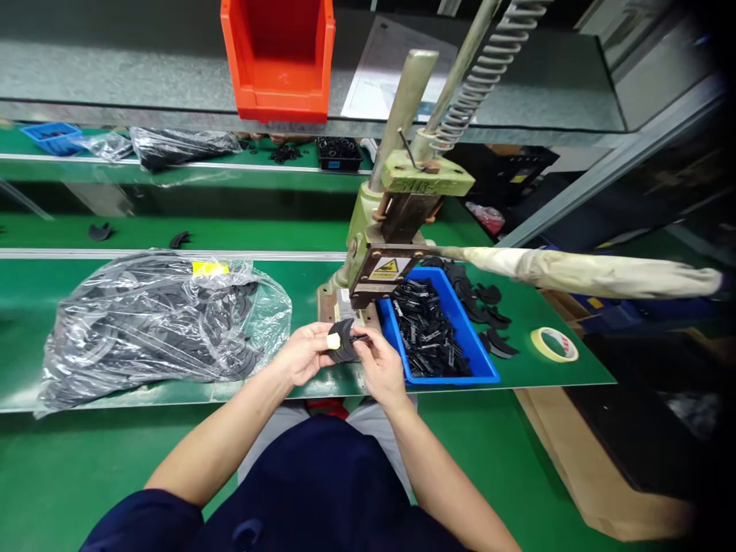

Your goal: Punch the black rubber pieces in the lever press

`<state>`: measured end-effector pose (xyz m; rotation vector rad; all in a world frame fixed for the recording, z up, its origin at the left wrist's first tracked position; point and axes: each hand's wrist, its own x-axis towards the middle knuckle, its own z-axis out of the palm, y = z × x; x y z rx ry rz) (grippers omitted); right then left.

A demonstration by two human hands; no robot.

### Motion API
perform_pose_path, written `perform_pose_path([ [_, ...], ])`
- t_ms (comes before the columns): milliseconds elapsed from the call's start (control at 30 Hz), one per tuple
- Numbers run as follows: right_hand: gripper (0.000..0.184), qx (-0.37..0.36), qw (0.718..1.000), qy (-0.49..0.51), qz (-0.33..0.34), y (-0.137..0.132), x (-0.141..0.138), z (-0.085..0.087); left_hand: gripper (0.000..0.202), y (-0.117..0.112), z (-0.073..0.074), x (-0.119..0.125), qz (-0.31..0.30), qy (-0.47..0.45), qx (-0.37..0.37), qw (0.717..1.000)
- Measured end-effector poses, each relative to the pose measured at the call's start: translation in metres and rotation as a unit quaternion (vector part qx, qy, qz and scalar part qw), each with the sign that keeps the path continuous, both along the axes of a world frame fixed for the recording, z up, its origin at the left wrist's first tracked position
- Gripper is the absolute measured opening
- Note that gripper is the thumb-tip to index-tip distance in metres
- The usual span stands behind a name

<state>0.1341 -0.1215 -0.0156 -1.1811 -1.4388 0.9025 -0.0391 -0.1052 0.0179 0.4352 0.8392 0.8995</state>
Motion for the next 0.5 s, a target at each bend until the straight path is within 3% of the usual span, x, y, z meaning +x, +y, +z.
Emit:
perform_pose_path([
  [267, 0.024, -0.038, 0.999, -0.004, -0.004, -0.01, 0.007, 0.0, 0.013, -0.005, -0.018, 0.018, 0.003, -0.061, -0.13, 0.99],
  [500, 0.026, -0.093, 0.995, 0.021, -0.041, -0.006, 0.009, -0.004, 0.017, -0.017, -0.025, 0.037, 0.08, -0.037, -0.143, 0.986],
])
